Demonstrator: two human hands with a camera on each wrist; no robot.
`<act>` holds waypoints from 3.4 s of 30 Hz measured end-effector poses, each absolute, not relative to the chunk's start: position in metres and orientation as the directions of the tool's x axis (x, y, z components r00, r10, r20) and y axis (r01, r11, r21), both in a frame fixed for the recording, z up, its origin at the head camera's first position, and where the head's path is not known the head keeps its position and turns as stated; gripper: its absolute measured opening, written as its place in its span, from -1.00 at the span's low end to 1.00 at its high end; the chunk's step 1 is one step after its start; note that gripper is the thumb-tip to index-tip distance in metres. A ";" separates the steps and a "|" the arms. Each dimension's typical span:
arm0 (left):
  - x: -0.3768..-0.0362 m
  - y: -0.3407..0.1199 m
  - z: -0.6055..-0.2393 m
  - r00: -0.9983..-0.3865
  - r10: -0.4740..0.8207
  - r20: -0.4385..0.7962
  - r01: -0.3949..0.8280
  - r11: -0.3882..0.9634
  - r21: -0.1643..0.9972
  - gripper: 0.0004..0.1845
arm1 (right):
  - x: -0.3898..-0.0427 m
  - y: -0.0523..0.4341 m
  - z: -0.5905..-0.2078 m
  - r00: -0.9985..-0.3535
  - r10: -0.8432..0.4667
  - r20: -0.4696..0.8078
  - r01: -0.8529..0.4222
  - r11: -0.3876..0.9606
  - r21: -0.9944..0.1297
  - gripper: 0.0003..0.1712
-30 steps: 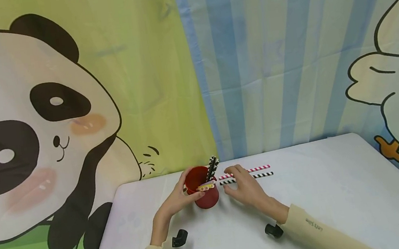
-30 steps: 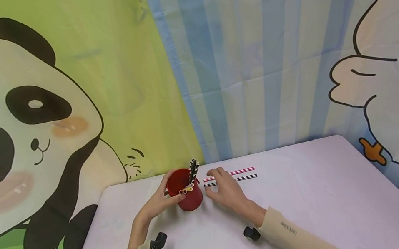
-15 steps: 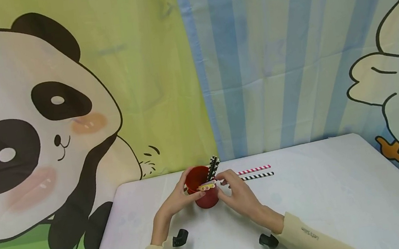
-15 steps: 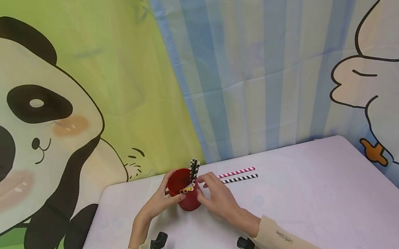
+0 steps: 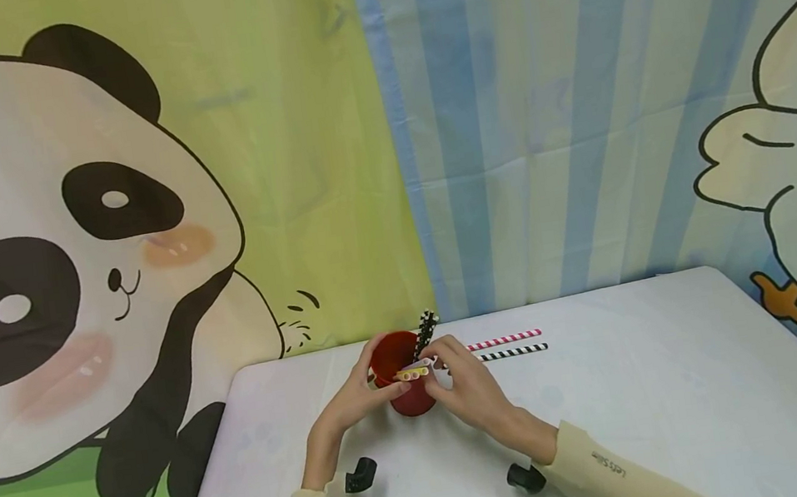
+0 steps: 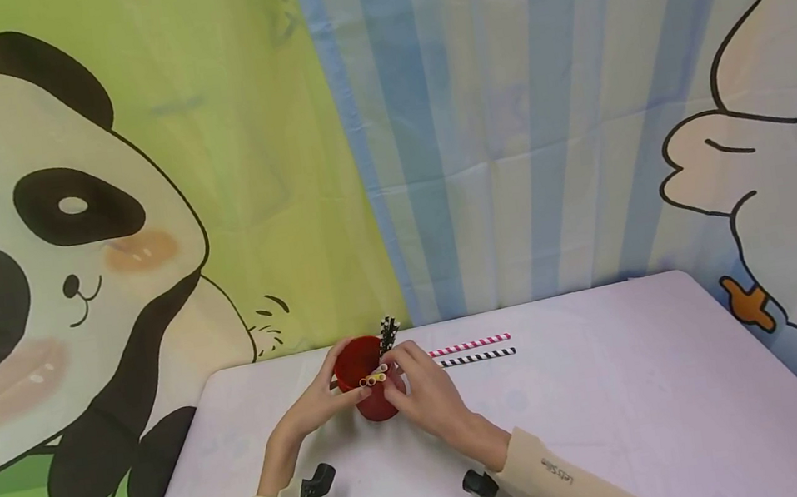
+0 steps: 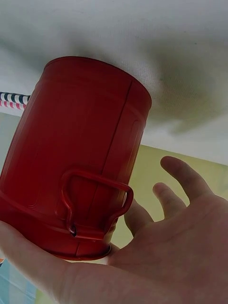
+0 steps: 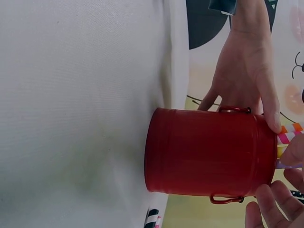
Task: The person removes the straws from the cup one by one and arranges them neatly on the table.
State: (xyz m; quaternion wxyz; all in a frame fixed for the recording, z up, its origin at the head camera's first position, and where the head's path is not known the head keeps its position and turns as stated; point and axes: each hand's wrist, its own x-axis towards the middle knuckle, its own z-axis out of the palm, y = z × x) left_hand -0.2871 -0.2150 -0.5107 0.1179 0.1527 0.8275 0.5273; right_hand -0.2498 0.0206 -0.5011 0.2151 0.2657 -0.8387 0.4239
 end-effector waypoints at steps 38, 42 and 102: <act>-0.288 -0.214 -0.511 -0.923 0.383 -0.034 0.124 0.381 0.916 0.02 | -0.247 0.025 -0.491 -0.774 -0.227 0.591 -0.619 0.470 -0.629 -0.76; -0.289 -0.214 -0.512 -0.926 0.375 -0.041 0.117 0.387 0.914 -0.01 | -0.246 0.027 -0.486 -0.782 -0.216 0.585 -0.610 0.461 -0.645 -0.77; -0.286 -0.213 -0.510 -0.939 0.340 -0.048 0.101 0.407 0.908 -0.03 | -0.223 0.074 -0.438 -0.758 -0.055 0.650 -0.619 0.376 -0.689 -0.79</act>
